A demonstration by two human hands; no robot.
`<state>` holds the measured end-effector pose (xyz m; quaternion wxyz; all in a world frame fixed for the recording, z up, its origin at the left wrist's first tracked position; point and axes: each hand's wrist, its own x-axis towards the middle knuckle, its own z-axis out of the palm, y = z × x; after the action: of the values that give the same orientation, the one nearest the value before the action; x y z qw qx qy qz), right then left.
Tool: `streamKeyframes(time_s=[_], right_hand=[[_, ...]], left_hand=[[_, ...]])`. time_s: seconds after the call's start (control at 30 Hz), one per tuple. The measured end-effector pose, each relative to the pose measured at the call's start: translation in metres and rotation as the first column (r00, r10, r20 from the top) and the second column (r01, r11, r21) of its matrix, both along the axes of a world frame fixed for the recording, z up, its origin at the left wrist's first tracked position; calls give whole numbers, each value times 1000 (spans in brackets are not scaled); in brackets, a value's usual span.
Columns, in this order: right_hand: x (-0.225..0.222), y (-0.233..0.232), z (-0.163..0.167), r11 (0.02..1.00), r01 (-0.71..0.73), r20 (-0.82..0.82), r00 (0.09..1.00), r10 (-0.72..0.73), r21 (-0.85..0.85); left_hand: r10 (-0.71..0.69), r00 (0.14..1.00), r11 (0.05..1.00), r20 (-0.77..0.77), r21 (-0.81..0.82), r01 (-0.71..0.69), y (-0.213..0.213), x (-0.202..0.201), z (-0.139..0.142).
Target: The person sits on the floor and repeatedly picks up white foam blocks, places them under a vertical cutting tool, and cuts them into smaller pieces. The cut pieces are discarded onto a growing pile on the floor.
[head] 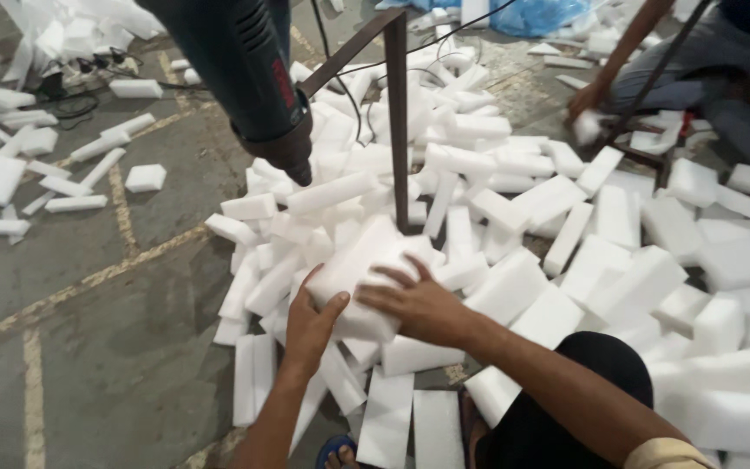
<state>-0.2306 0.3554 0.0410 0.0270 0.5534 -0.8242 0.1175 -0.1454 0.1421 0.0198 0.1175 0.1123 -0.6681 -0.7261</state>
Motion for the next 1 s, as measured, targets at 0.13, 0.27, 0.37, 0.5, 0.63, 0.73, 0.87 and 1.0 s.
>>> streamKeyframes(time_s=[0.13, 0.27, 0.37, 0.5, 0.63, 0.73, 0.87, 1.0], right_hand=[[-27, 13, -5, 854, 342, 226, 935, -271, -391], [-39, 11, -15, 587, 808, 995, -3, -95, 58], [-33, 7, -19, 684, 716, 978, 207, -15, -141], [-20, 1, -17, 751, 645, 950, 300, -82, -138], [-15, -11, -15, 768, 610, 926, 374, -61, -196], [-20, -20, -13, 783, 551, 881, 472, -9, -288], [-33, -40, -2, 775, 501, 808, 589, 22, -386], [-66, -75, 19, 642, 666, 923, 227, 311, -380]], left_hand=[[178, 971, 983, -157, 64, -170, 8, 5, -13], [164, 986, 981, 13, 98, -164, 34, 16, -43], [-60, 908, 997, -415, 21, 75, 47, 26, -68], [-69, 990, 930, -125, 350, 109, 36, 23, -91], [-116, 993, 814, -21, 571, 107, 29, 14, -100], [-57, 998, 715, -6, 697, 45, 24, -3, -99], [43, 998, 672, 37, 738, -57, -9, -49, -77], [10, 998, 746, -66, 665, 36, -49, -105, -35]])
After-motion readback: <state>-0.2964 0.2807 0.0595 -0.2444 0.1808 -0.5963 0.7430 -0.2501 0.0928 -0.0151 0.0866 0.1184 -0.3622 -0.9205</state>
